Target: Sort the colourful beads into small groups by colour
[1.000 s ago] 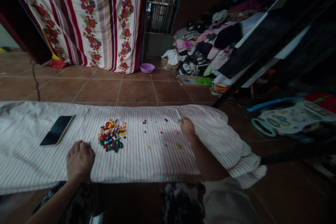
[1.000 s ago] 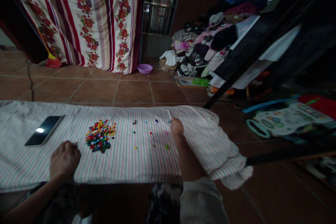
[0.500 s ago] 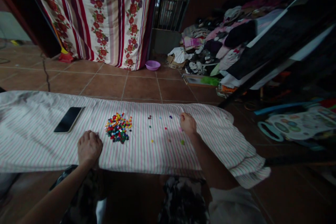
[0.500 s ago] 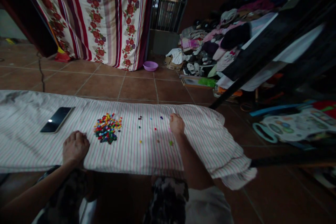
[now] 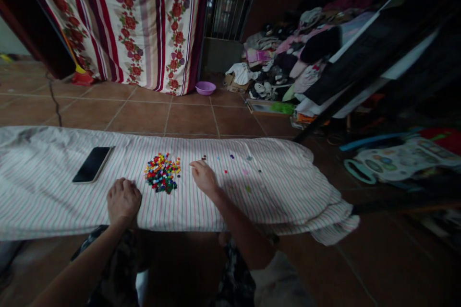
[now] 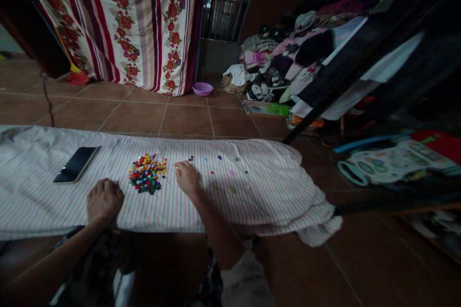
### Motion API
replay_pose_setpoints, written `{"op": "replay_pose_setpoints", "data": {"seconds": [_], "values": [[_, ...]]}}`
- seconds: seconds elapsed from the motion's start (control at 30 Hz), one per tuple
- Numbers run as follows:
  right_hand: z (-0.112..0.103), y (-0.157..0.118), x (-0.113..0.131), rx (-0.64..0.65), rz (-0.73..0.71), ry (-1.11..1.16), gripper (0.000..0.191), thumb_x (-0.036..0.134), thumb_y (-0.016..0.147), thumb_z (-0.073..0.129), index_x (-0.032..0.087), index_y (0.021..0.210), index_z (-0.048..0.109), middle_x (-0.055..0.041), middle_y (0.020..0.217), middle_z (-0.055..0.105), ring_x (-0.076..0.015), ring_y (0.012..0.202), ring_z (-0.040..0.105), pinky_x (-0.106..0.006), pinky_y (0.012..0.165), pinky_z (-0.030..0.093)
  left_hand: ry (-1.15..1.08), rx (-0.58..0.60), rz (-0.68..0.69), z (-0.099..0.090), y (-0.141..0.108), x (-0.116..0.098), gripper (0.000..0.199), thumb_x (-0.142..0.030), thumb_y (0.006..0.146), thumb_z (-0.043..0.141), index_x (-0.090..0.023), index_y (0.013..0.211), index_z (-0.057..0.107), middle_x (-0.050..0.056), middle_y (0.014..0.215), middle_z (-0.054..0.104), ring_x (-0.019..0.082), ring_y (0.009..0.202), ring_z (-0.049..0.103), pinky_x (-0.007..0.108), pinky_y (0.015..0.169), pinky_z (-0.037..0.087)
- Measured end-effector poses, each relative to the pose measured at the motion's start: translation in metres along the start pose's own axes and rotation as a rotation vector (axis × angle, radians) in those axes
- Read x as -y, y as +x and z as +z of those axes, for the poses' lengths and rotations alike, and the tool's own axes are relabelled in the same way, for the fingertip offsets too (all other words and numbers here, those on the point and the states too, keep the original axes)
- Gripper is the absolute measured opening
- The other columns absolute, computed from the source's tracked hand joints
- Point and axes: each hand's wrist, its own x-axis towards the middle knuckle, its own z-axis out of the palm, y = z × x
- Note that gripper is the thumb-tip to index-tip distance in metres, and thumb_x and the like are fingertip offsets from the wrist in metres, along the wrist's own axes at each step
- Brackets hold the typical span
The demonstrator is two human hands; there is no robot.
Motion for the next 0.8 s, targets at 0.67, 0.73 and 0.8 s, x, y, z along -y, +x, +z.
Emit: {"op": "replay_pose_setpoints", "data": {"seconds": [0.67,0.73,0.8], "values": [[0.047,-0.015,0.037,0.104,0.001,-0.051,0.025,0.016,0.092,0.047,0.023,0.105,0.068,-0.0049,0.101,0.064,-0.0164,0.099,0.057,-0.029,0.091,0.043,-0.074,0.029,-0.023,-0.001,-0.001,0.001,0.031,-0.030,0.089,0.031,-0.013,0.098,0.055,0.014,0.106,0.056,0.026,0.100,0.049,0.039,0.086,0.035],[0.048,-0.017,0.039,0.088,0.017,-0.053,0.024,0.017,0.093,0.047,0.023,0.105,0.067,-0.0054,0.101,0.063,-0.0171,0.100,0.056,-0.029,0.090,0.043,-0.069,0.036,-0.028,0.000,-0.001,0.002,0.031,-0.030,0.089,0.031,-0.013,0.098,0.055,0.014,0.104,0.056,0.026,0.099,0.049,0.039,0.085,0.035],[0.048,-0.018,0.040,0.085,0.038,-0.046,0.023,0.016,0.092,0.048,0.023,0.104,0.066,-0.0051,0.100,0.064,-0.0169,0.100,0.056,-0.029,0.090,0.043,-0.070,0.046,-0.036,0.000,-0.001,0.002,0.031,-0.030,0.088,0.031,-0.013,0.098,0.055,0.014,0.103,0.056,0.026,0.099,0.050,0.039,0.085,0.035]]}}
